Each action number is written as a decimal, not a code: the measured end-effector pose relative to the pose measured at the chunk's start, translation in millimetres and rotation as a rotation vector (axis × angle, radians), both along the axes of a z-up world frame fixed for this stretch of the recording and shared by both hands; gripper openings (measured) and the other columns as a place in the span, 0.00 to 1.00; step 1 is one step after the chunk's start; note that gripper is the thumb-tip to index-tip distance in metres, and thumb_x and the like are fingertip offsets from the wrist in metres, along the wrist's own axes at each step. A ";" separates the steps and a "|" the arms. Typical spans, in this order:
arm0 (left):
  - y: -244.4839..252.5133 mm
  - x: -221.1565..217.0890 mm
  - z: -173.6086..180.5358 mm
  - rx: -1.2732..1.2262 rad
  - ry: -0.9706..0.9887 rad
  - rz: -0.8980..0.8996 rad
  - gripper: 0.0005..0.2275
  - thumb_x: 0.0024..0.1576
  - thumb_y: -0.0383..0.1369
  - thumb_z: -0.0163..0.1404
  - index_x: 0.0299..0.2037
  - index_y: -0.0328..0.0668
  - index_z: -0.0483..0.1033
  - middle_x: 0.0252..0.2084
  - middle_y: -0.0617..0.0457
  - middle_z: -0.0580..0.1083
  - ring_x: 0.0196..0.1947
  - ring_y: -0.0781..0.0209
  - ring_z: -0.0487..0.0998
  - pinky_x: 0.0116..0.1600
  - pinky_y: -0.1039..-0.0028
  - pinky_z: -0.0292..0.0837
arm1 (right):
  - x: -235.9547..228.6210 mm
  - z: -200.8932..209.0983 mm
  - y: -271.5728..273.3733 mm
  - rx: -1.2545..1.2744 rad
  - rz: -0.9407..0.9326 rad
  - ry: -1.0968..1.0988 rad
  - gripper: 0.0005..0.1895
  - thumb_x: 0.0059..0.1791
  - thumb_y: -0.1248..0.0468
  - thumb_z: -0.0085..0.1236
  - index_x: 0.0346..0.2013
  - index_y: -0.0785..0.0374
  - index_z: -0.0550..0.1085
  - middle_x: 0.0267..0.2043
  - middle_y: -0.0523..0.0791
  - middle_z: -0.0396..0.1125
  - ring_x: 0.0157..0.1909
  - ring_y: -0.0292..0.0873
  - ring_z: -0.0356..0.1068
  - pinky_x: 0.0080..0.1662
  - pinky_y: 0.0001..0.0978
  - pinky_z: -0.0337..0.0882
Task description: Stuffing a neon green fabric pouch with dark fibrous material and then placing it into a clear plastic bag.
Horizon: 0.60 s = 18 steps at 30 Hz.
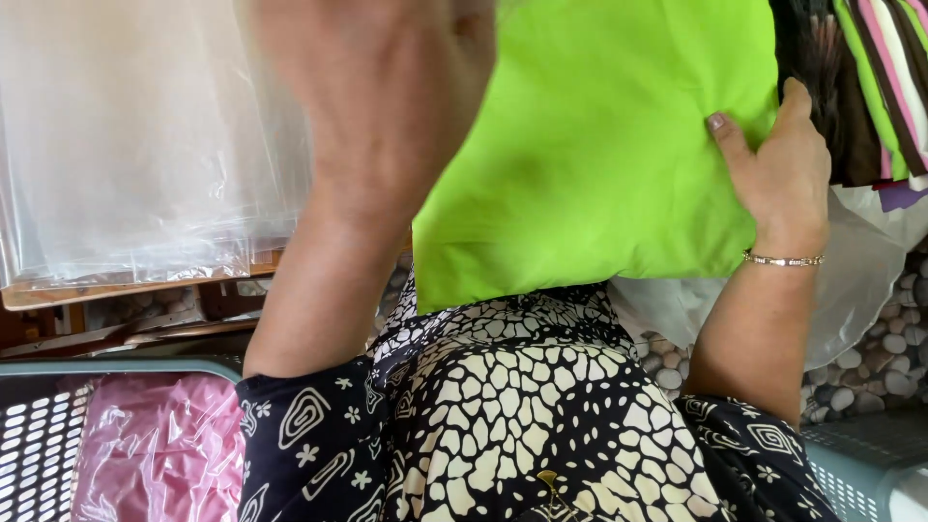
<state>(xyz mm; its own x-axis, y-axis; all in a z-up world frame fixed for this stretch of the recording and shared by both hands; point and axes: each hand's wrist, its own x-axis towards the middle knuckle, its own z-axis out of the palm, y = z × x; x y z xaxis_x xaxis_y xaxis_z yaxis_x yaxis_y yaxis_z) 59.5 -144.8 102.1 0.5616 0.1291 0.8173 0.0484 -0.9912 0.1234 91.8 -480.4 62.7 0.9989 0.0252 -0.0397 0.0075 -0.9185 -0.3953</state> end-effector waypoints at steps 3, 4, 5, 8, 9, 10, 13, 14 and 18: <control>-52.7 13.9 -24.0 0.139 0.541 -0.017 0.06 0.45 0.25 0.49 0.31 0.42 0.74 0.34 0.51 0.66 0.29 0.56 0.69 0.27 0.72 0.68 | -8.3 -2.4 -7.1 0.123 0.068 -0.076 0.26 0.54 0.63 0.56 0.58 0.76 0.58 0.54 0.62 0.60 0.53 0.61 0.60 0.51 0.50 0.61; -67.8 16.1 -33.0 0.217 0.812 -0.026 0.06 0.47 0.27 0.51 0.33 0.44 0.78 0.37 0.51 0.67 0.29 0.58 0.70 0.24 0.74 0.70 | -11.2 -5.1 -10.9 0.195 0.154 -0.147 0.18 0.52 0.69 0.58 0.53 0.76 0.66 0.48 0.57 0.67 0.47 0.54 0.66 0.48 0.43 0.66; -75.2 18.8 -42.1 0.218 0.811 -0.031 0.06 0.47 0.27 0.51 0.33 0.44 0.78 0.37 0.51 0.67 0.29 0.58 0.70 0.24 0.74 0.70 | -12.1 -3.6 -15.9 0.193 0.149 -0.148 0.18 0.52 0.69 0.58 0.53 0.76 0.66 0.48 0.57 0.67 0.47 0.54 0.66 0.48 0.43 0.66; -89.7 23.6 -65.9 0.190 0.987 -0.277 0.15 0.39 0.28 0.57 0.39 0.40 0.75 0.37 0.46 0.68 0.28 0.55 0.74 0.24 0.71 0.73 | -17.6 -2.1 -33.7 0.135 0.130 -0.200 0.20 0.51 0.72 0.62 0.53 0.80 0.66 0.49 0.60 0.65 0.45 0.54 0.66 0.46 0.42 0.68; -90.5 26.1 -69.5 0.134 0.967 -0.269 0.15 0.38 0.27 0.57 0.38 0.40 0.74 0.37 0.48 0.68 0.28 0.55 0.74 0.25 0.70 0.73 | -19.6 -2.2 -42.6 0.084 0.086 -0.128 0.18 0.52 0.67 0.62 0.50 0.77 0.68 0.46 0.56 0.66 0.37 0.51 0.63 0.40 0.42 0.66; -91.2 29.7 -72.3 0.081 0.945 -0.261 0.15 0.38 0.27 0.56 0.38 0.41 0.72 0.37 0.49 0.67 0.29 0.54 0.74 0.25 0.70 0.74 | -21.1 -2.0 -51.4 0.035 0.040 -0.059 0.17 0.53 0.63 0.63 0.47 0.73 0.69 0.43 0.53 0.67 0.30 0.47 0.60 0.35 0.42 0.63; -78.2 27.8 -50.7 0.146 0.817 -0.055 0.06 0.47 0.32 0.52 0.33 0.44 0.72 0.34 0.51 0.68 0.22 0.61 0.72 0.20 0.75 0.68 | -25.3 -5.7 -80.6 -0.070 0.048 0.032 0.21 0.50 0.57 0.65 0.45 0.74 0.71 0.38 0.55 0.67 0.33 0.51 0.63 0.36 0.44 0.63; -71.7 28.9 -47.2 0.147 0.817 -0.055 0.06 0.47 0.32 0.52 0.33 0.44 0.72 0.34 0.51 0.68 0.22 0.61 0.72 0.20 0.75 0.68 | -29.1 1.9 -75.8 -0.069 0.048 0.033 0.21 0.50 0.57 0.65 0.45 0.74 0.71 0.38 0.55 0.67 0.33 0.51 0.63 0.36 0.44 0.63; -63.9 24.1 -31.4 -0.063 0.741 -0.139 0.19 0.55 0.51 0.46 0.31 0.43 0.77 0.36 0.47 0.71 0.32 0.49 0.74 0.32 0.63 0.71 | -35.4 35.0 -49.7 -0.346 0.016 0.106 0.35 0.44 0.48 0.60 0.52 0.76 0.69 0.54 0.63 0.58 0.55 0.64 0.57 0.52 0.56 0.61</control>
